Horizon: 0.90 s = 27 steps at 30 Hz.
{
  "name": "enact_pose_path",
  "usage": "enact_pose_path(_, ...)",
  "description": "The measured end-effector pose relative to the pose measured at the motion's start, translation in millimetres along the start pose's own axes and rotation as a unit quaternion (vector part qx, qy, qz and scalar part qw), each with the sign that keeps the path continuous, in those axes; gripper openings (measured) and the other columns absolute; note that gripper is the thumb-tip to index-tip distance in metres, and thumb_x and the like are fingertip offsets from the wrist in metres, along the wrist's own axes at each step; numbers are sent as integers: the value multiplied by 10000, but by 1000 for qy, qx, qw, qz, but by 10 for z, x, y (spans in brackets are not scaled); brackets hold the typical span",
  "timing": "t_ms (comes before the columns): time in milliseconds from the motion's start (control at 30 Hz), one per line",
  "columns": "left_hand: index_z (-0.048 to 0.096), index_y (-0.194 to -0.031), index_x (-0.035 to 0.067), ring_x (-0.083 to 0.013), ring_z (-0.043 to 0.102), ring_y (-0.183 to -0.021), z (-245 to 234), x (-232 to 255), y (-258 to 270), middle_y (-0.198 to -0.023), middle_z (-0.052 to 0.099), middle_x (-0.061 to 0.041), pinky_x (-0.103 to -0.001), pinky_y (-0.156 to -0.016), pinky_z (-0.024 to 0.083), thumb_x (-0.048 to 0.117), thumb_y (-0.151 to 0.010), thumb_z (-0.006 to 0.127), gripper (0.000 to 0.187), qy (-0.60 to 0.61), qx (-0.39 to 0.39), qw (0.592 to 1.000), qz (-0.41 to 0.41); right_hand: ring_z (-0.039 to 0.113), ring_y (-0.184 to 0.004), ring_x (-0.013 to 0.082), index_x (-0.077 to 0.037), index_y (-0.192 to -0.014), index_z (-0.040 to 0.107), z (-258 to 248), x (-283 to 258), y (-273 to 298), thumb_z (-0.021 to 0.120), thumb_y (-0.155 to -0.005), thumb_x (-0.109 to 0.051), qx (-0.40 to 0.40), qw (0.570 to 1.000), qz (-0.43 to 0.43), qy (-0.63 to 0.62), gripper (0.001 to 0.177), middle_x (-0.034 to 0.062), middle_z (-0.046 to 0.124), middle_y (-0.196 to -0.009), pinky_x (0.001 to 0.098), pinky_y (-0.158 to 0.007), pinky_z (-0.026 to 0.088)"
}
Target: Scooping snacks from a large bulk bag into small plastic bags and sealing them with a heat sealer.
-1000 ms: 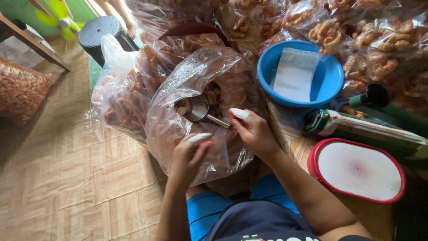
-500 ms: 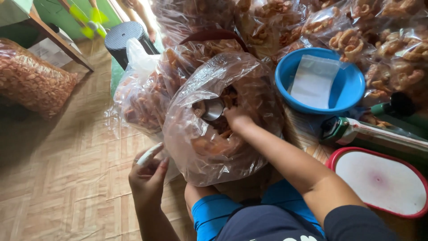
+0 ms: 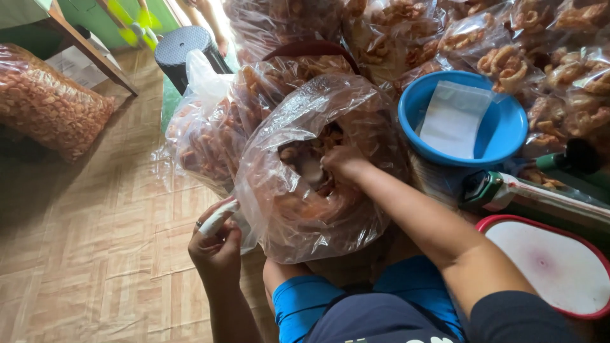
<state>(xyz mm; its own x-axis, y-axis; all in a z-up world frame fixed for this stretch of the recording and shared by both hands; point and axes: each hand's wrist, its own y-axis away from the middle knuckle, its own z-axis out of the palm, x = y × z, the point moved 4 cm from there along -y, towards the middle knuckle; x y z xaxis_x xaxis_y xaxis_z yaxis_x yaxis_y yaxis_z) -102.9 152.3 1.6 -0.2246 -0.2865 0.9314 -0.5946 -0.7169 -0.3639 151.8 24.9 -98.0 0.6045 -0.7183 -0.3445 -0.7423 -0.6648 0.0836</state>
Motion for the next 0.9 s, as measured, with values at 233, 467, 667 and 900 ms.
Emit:
enact_pose_path(233, 617, -935, -3, -24, 390, -538, 187, 76, 37, -1028, 627, -53, -117, -513, 351, -172, -631, 481, 373, 7, -38, 999, 15, 572, -641, 219, -64, -732, 611, 291, -357, 141, 479, -758, -40, -74, 992, -88, 54, 137, 100, 622, -776, 349, -660, 458)
enact_pose_path(467, 623, -937, -9, -27, 421, -572, 125, 34, 22, -1031, 624, -46, -120, -537, 369, -153, -656, 500, 339, -7, -38, 999, 22, 445, -525, 147, -72, -810, 631, 349, 96, 122, 470, -764, -329, -226, 891, 186, -348, 307, 45, 555, -677, 246, -505, 345)
enact_pose_path(667, 624, -940, -18, -20, 397, -533, 299, 102, 25, -1020, 618, -31, -121, -504, 353, -156, -653, 481, 349, -7, -48, 999, 16, 583, -702, 171, -164, -946, 657, 925, -244, -81, 593, -677, -63, -155, 969, -36, -187, 295, 5, 654, -855, 290, -651, 470)
enact_pose_path(900, 631, -929, 6, -19, 377, -512, 282, 231, -18, -1015, 629, -37, -122, -492, 323, -159, -631, 473, 375, -26, -36, 998, 48, 576, -708, 175, -75, -938, 624, 958, 9, -45, 519, -764, -130, -9, 855, 171, -490, 210, 65, 639, -813, 260, -654, 442)
